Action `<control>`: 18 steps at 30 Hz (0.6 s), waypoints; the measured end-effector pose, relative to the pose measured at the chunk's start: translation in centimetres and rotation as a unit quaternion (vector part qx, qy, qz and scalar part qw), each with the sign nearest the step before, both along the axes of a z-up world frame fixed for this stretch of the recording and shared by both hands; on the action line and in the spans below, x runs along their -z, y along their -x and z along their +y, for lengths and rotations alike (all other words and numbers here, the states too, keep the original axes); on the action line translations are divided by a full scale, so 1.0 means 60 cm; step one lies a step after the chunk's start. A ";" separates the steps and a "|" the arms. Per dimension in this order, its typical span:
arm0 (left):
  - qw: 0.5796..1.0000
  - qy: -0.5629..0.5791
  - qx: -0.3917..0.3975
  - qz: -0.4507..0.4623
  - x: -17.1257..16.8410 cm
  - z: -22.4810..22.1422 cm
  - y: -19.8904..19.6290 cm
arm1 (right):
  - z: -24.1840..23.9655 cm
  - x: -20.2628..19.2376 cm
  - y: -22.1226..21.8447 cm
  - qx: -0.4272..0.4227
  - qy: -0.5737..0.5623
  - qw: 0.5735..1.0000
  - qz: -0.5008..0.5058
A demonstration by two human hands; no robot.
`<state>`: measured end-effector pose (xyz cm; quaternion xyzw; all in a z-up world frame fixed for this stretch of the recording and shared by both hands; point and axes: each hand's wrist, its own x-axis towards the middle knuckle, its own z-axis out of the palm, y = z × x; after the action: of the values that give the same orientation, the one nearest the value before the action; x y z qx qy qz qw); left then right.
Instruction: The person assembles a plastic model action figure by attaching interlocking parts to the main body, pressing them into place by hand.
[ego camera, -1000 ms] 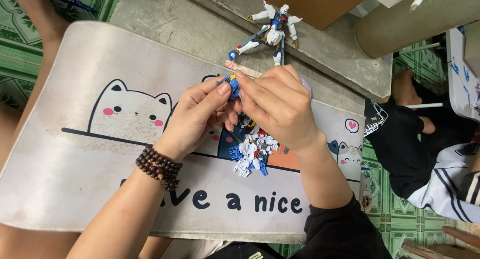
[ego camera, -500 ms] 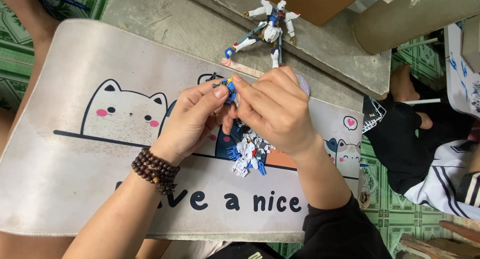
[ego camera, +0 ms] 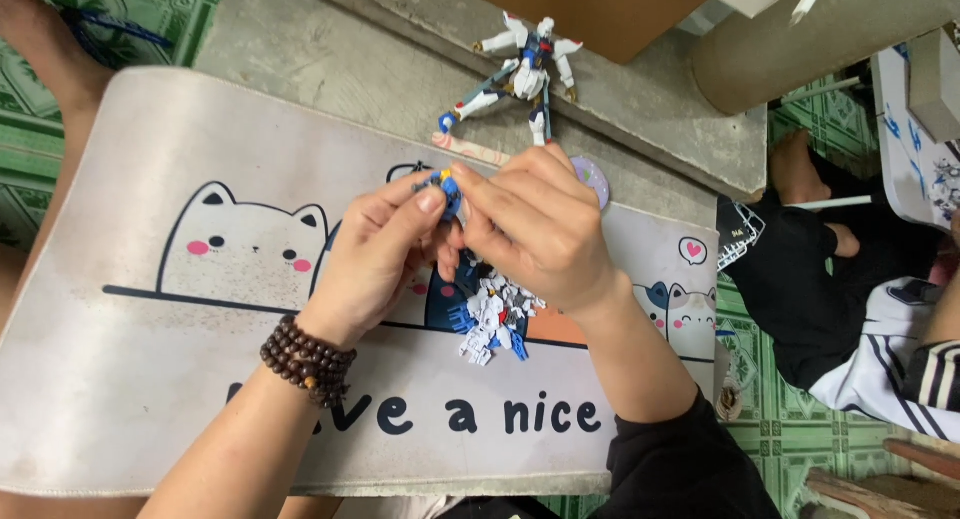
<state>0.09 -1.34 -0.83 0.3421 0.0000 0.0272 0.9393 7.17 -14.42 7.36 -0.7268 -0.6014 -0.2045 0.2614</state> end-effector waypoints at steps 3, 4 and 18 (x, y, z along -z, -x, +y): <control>1.000 -0.001 -0.012 0.013 0.001 -0.003 -0.004 | -0.003 0.007 -0.016 -0.024 0.025 0.998 0.058; 1.000 0.001 -0.012 0.016 0.000 -0.005 -0.001 | -0.005 0.005 -0.014 -0.025 0.027 0.997 0.061; 0.889 -0.412 -0.188 -0.071 -0.023 -0.017 0.005 | -0.022 -0.022 -0.022 0.018 0.055 0.947 0.316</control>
<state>-0.19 -2.34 0.56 0.6892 -0.0137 0.2253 0.6885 8.49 -15.72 8.67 -0.7782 -0.4850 0.0640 0.3939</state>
